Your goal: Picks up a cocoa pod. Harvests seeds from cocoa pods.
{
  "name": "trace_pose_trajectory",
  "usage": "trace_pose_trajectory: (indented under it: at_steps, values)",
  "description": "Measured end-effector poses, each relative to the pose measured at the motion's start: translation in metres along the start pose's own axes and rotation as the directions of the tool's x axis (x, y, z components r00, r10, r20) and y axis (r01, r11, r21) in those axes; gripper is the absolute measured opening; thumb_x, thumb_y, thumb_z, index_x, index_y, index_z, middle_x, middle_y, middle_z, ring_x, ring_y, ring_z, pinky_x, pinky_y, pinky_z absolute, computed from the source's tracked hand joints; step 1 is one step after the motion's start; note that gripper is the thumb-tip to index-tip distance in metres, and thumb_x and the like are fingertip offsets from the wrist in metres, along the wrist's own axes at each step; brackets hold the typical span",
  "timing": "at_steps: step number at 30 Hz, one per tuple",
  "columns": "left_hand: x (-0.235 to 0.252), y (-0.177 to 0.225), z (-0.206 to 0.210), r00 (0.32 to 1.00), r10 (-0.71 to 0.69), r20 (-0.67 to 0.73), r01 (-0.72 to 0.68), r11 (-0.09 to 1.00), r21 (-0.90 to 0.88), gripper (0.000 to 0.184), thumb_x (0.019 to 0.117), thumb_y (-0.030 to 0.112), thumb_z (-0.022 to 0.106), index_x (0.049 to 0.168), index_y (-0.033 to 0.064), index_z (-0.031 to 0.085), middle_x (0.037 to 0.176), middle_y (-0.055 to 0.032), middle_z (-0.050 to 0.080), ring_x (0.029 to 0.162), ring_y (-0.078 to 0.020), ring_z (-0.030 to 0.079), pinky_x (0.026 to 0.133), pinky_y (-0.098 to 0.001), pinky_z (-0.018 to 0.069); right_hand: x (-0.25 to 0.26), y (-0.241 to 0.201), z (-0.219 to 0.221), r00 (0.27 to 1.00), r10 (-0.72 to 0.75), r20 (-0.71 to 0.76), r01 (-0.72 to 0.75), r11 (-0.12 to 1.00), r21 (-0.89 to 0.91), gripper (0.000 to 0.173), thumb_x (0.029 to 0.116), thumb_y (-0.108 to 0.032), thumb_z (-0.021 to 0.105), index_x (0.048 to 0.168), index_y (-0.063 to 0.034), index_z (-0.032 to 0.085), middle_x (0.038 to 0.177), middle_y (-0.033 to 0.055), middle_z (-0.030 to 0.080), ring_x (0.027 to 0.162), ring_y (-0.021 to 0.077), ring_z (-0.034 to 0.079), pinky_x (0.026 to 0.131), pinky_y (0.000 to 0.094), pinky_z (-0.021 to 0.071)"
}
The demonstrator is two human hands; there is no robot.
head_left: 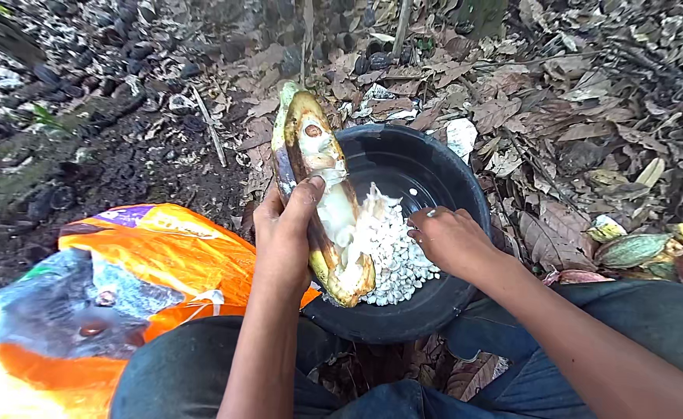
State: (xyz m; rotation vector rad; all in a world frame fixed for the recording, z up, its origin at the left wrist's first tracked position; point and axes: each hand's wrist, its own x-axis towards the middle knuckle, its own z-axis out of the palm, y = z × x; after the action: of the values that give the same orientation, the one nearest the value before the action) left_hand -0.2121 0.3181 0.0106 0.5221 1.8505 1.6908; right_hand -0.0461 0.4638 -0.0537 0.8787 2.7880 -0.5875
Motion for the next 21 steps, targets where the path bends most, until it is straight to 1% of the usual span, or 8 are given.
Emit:
trace_pose_trajectory:
  at_steps: [2,3,5,6,9,12,16,21]
  values:
    - [-0.002,-0.004,0.002,1.0,0.011,-0.005,-0.011,0.999,0.031,0.032,0.098,0.041,0.059,0.12,0.0177,0.062,0.085,-0.0018,0.07,0.067,-0.0119,0.069,0.058,-0.0306,0.0597,-0.004,-0.002,-0.009,0.989,-0.051,-0.136,0.073,0.983,0.168,0.023,0.1044,-0.013,0.055,0.122,-0.0065,0.069,0.117,0.016,0.07,0.107,0.0363,0.068,0.091,0.0595,0.0526]
    - [-0.002,-0.007,0.004,1.0,0.018,-0.005,-0.018,0.998,0.064,0.033,0.0969,0.04,0.061,0.12,0.0174,0.063,0.085,-0.0024,0.07,0.066,-0.0127,0.069,0.057,-0.0317,0.0595,-0.007,-0.004,-0.015,0.971,-0.074,-0.228,0.133,0.959,0.252,0.024,0.1054,-0.013,0.052,0.121,-0.0063,0.069,0.112,0.0145,0.071,0.099,0.0324,0.07,0.085,0.0564,0.0561]
    - [-0.004,-0.015,0.012,0.999,0.045,-0.007,-0.044,0.988,0.147,0.035,0.0929,0.035,0.064,0.122,0.0154,0.064,0.087,-0.0032,0.071,0.068,-0.0146,0.07,0.058,-0.0351,0.0606,-0.012,-0.011,-0.021,0.93,-0.088,-0.358,0.241,0.881,0.408,0.025,0.1073,-0.021,0.048,0.117,-0.0096,0.068,0.095,0.0053,0.069,0.079,0.0172,0.066,0.07,0.0414,0.0568]
    - [-0.005,-0.019,0.017,0.998,0.059,-0.001,-0.058,0.98,0.192,0.04,0.0902,0.035,0.067,0.125,0.0157,0.063,0.09,-0.0034,0.071,0.07,-0.0151,0.07,0.058,-0.0363,0.0612,-0.015,-0.015,-0.022,0.92,-0.108,-0.375,0.285,0.844,0.455,0.025,0.1064,-0.026,0.05,0.116,-0.011,0.068,0.095,0.0021,0.069,0.079,0.0124,0.067,0.07,0.0362,0.0581]
    - [-0.011,-0.029,0.032,0.996,0.087,0.012,-0.086,0.929,0.36,0.057,0.084,0.045,0.069,0.136,0.0225,0.059,0.094,-0.0026,0.07,0.071,-0.013,0.069,0.057,-0.0374,0.0591,-0.018,-0.03,-0.008,0.852,-0.284,-0.44,0.435,0.852,0.292,0.023,0.0971,-0.028,0.064,0.107,-0.008,0.072,0.104,0.0066,0.068,0.098,0.0212,0.067,0.08,0.0422,0.0579]
    - [-0.015,-0.033,0.039,0.995,0.1,0.018,-0.098,0.907,0.409,0.06,0.0817,0.047,0.07,0.136,0.0235,0.06,0.096,-0.0001,0.07,0.077,-0.0093,0.069,0.063,-0.036,0.0586,-0.019,-0.035,0.009,0.787,-0.413,-0.459,0.501,0.861,0.084,0.019,0.0896,-0.024,0.068,0.101,-0.01,0.075,0.107,0.0089,0.069,0.104,0.0301,0.063,0.079,0.0462,0.0515]
    - [-0.015,-0.036,0.04,0.996,0.092,-0.012,-0.082,0.934,0.348,0.057,0.0829,0.045,0.069,0.135,0.0217,0.06,0.093,-0.0004,0.07,0.071,-0.0091,0.067,0.058,-0.0335,0.0576,-0.018,-0.036,0.015,0.821,-0.399,-0.408,0.474,0.875,0.099,0.026,0.0847,-0.023,0.077,0.106,-0.0092,0.074,0.105,0.0076,0.071,0.099,0.028,0.064,0.076,0.0452,0.0496]
    - [-0.015,-0.04,0.042,0.995,0.1,-0.009,-0.09,0.932,0.352,0.057,0.0825,0.045,0.07,0.134,0.0212,0.06,0.095,0.0005,0.069,0.074,-0.0082,0.068,0.061,-0.0319,0.0575,-0.02,-0.047,0.017,0.877,-0.306,-0.371,0.372,0.921,0.118,0.024,0.0779,-0.016,0.082,0.098,-0.0075,0.072,0.084,0.0069,0.069,0.088,0.0272,0.066,0.073,0.0443,0.0464]
